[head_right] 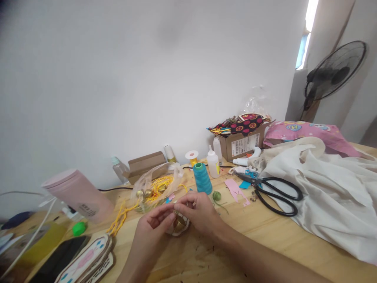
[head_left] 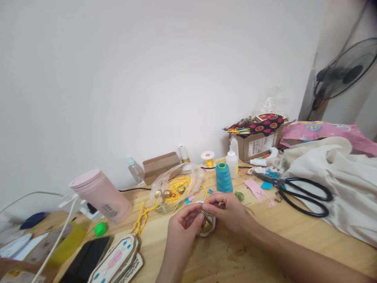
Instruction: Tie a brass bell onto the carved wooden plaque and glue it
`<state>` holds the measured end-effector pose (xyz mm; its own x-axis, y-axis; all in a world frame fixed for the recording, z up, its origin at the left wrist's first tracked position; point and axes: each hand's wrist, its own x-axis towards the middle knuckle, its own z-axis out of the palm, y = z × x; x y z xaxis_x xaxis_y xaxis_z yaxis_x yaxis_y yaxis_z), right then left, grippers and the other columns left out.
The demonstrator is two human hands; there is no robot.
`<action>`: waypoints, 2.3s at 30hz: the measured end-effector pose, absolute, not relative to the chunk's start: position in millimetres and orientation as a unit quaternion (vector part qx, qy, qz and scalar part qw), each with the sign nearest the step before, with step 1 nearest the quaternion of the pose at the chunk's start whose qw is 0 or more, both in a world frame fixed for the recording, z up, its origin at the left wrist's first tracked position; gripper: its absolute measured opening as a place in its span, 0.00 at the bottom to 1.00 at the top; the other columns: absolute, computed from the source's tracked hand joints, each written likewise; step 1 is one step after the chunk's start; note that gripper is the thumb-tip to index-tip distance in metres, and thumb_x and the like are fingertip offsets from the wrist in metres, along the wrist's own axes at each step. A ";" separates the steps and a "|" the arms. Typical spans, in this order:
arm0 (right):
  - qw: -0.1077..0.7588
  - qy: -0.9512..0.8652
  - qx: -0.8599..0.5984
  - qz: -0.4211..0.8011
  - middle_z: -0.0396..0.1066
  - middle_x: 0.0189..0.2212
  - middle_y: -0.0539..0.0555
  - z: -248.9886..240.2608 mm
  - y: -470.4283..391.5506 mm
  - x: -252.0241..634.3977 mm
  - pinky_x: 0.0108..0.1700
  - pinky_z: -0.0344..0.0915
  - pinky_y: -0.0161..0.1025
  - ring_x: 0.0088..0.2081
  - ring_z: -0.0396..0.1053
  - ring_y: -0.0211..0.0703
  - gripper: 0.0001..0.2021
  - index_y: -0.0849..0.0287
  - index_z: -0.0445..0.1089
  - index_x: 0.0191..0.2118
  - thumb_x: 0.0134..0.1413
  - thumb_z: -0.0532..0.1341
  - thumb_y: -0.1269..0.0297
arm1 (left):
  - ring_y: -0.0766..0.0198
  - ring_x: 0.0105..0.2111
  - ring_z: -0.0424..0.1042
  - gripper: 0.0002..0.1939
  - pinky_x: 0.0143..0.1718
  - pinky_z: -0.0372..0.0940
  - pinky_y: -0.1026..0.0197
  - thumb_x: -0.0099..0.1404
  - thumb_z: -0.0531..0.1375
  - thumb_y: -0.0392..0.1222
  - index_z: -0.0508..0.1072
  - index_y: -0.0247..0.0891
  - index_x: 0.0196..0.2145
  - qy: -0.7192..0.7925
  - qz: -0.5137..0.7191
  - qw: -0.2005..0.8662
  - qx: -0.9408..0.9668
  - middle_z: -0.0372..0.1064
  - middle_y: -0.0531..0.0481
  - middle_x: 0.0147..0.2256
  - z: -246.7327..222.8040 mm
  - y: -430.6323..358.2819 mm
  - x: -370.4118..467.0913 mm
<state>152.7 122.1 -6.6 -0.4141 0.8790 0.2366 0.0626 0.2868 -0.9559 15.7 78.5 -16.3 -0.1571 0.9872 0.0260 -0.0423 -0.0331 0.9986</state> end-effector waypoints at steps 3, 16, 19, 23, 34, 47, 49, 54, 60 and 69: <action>0.425 -0.700 -0.337 0.465 0.65 0.20 0.49 -8.1 121.4 152.9 0.26 0.56 0.31 0.24 0.60 0.35 0.07 0.62 0.71 0.24 0.45 0.57 0.66 | 0.62 0.31 0.71 0.10 0.33 0.64 0.65 0.48 0.63 0.38 0.74 0.35 0.31 0.505 0.556 0.481 0.452 0.74 0.46 0.30 -16.9 79.5 14.3; 0.435 -0.713 -0.308 0.456 0.67 0.21 0.51 -8.8 123.6 151.3 0.26 0.57 0.32 0.26 0.62 0.37 0.07 0.61 0.72 0.25 0.45 0.58 0.66 | 0.66 0.28 0.68 0.09 0.30 0.60 0.67 0.48 0.63 0.38 0.75 0.34 0.30 0.493 0.521 0.539 0.442 0.73 0.48 0.28 -18.5 80.1 10.8; 0.434 -0.715 -0.304 0.456 0.68 0.21 0.51 -8.2 122.9 151.8 0.27 0.58 0.32 0.26 0.63 0.37 0.07 0.62 0.72 0.24 0.45 0.58 0.65 | 0.68 0.25 0.67 0.07 0.28 0.60 0.68 0.47 0.63 0.38 0.75 0.33 0.27 0.510 0.519 0.523 0.443 0.73 0.49 0.24 -15.6 80.4 11.7; 0.430 -0.725 -0.304 0.444 0.67 0.21 0.51 -9.8 122.8 152.8 0.28 0.59 0.32 0.26 0.63 0.37 0.08 0.61 0.73 0.24 0.45 0.58 0.64 | 0.68 0.24 0.66 0.07 0.27 0.60 0.68 0.46 0.63 0.39 0.75 0.33 0.25 0.528 0.520 0.504 0.444 0.72 0.49 0.23 -12.8 79.3 12.4; 0.449 -0.726 -0.278 0.440 0.72 0.24 0.52 -13.2 127.4 153.5 0.28 0.60 0.32 0.26 0.66 0.37 0.07 0.59 0.73 0.26 0.46 0.58 0.64 | 0.72 0.23 0.63 0.07 0.25 0.58 0.69 0.49 0.62 0.40 0.74 0.34 0.27 0.499 0.553 0.516 0.423 0.68 0.51 0.25 -18.4 79.7 9.7; 0.407 -0.694 -0.362 0.471 0.64 0.15 0.47 -11.7 126.5 152.1 0.20 0.52 0.29 0.19 0.56 0.32 0.08 0.62 0.69 0.20 0.40 0.60 0.63 | 0.70 0.23 0.62 0.09 0.25 0.57 0.67 0.52 0.59 0.43 0.69 0.33 0.25 0.456 0.486 0.564 0.488 0.65 0.51 0.24 -7.0 75.8 10.5; 0.399 -0.672 -0.356 0.512 0.64 0.15 0.46 -10.7 124.6 151.6 0.20 0.53 0.29 0.19 0.56 0.31 0.08 0.62 0.69 0.20 0.39 0.60 0.63 | 0.69 0.23 0.62 0.10 0.26 0.57 0.67 0.51 0.60 0.43 0.70 0.32 0.25 0.478 0.472 0.552 0.493 0.65 0.51 0.22 -4.0 75.3 11.7; 0.394 -0.662 -0.337 0.541 0.65 0.15 0.47 -9.4 122.4 151.6 0.21 0.54 0.29 0.19 0.59 0.32 0.07 0.62 0.69 0.19 0.37 0.62 0.63 | 0.70 0.21 0.62 0.10 0.25 0.57 0.67 0.49 0.61 0.44 0.70 0.32 0.24 0.500 0.456 0.549 0.491 0.64 0.53 0.20 -3.9 75.6 12.1; 0.383 -0.709 -0.357 0.472 0.65 0.16 0.47 -13.1 122.5 153.1 0.21 0.52 0.29 0.20 0.57 0.32 0.05 0.61 0.71 0.20 0.37 0.62 0.65 | 0.69 0.20 0.62 0.11 0.22 0.56 0.68 0.51 0.59 0.45 0.71 0.32 0.25 0.523 0.425 0.513 0.532 0.66 0.52 0.20 -7.9 75.8 9.9; 0.407 -0.688 -0.380 0.465 0.66 0.16 0.49 -20.5 118.1 148.5 0.21 0.55 0.30 0.20 0.60 0.34 0.12 0.62 0.69 0.19 0.41 0.60 0.58 | 0.63 0.27 0.67 0.11 0.27 0.59 0.65 0.53 0.58 0.45 0.72 0.33 0.27 0.548 0.424 0.432 0.577 0.71 0.48 0.26 -9.9 76.3 14.3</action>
